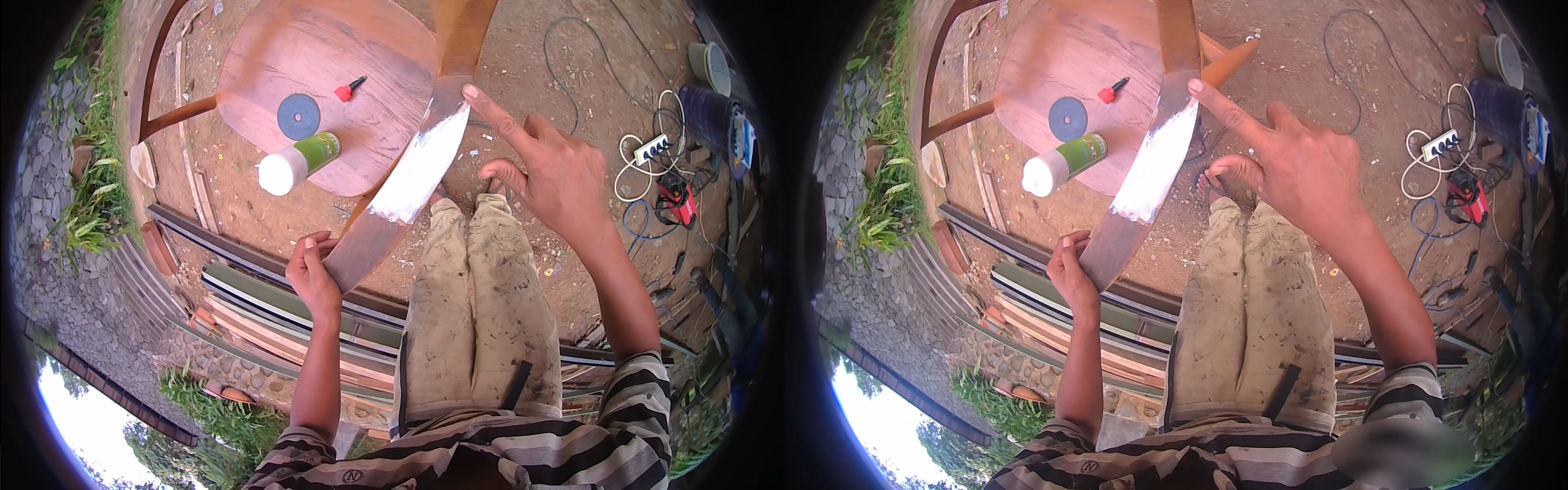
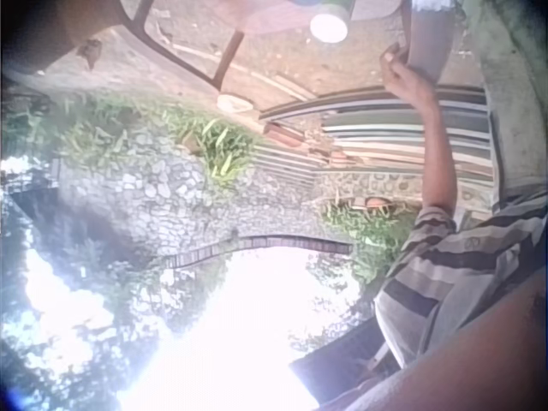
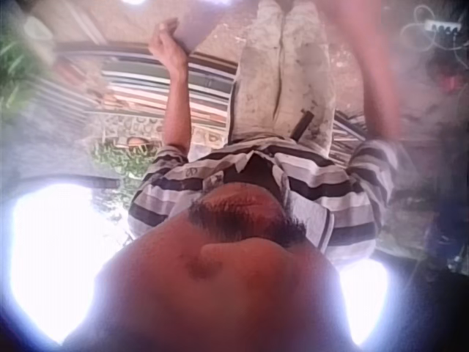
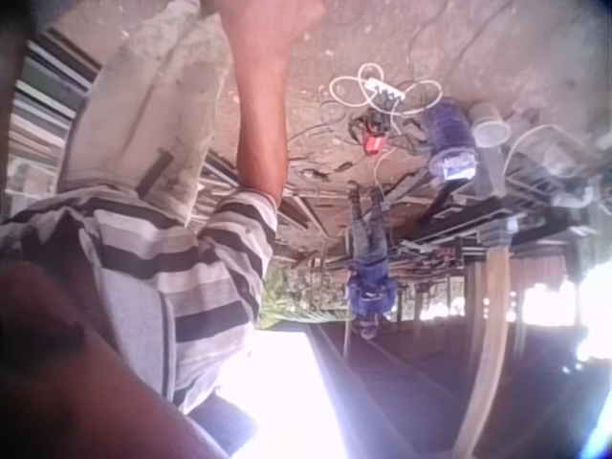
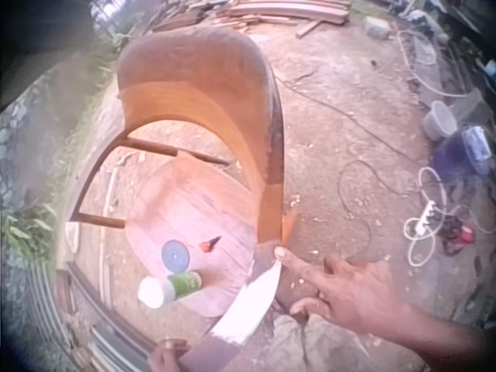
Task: The person applies wood glue to a detached wooden slat and the corresponding joint on a chair frame. They then press the slat into place and use a power drill to secure it, completing the repair of the chair's armrest.
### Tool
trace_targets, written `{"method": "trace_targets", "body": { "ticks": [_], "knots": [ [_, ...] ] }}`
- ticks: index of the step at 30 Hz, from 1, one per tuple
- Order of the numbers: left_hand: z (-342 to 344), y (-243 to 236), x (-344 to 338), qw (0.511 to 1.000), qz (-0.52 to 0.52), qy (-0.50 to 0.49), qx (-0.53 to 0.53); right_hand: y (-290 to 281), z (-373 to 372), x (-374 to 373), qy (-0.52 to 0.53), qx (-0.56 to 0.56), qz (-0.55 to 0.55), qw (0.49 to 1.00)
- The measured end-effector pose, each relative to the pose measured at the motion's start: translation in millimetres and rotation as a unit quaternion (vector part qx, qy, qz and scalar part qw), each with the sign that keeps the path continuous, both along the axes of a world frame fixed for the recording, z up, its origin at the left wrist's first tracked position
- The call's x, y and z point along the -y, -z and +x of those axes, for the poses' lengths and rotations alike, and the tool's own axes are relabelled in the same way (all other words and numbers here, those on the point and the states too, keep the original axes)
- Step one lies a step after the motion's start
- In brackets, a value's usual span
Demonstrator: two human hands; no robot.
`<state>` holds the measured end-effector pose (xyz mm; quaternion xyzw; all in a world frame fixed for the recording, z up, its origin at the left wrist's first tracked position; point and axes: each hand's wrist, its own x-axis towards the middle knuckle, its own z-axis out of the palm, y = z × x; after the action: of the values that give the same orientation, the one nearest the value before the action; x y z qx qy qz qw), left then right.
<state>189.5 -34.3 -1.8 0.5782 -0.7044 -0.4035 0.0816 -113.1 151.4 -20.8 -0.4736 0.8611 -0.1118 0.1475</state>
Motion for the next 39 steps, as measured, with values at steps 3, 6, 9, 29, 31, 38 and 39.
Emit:
{"method": "trace_targets", "body": {
  "ticks": [3,6,9,29,31,38,39],
  "knots": [
    [-2,2,0,1.0,0.002,0.008,-0.003,-8,14,1,-0.026,0.016,-0.017,0.999],
    [-5,1,1,1.0,0.009,0.002,-0.004,-8,38,1,-0.096,0.017,-0.062,0.993],
    [-2,0,0,1.0,0.01,-0.003,-0.003,-8,25,5,-0.06,0.015,-0.009,0.998],
    [-4,1,1,1.0,0.002,0.006,-0.002,-17,21,19,-0.071,0.011,-0.018,0.997],
    [-4,0,1,1.0,0.006,0.0,-0.005,-18,24,20,-0.094,0.013,-0.011,0.995],
    [-4,0,1,1.0,0.007,-0.015,-0.003,-14,7,20,-0.067,-0.009,0.008,0.998],
    [-2,1,1,1.0,0.006,-0.017,-0.004,-20,15,19,-0.078,0.0,0.013,0.997]
  ]
}}
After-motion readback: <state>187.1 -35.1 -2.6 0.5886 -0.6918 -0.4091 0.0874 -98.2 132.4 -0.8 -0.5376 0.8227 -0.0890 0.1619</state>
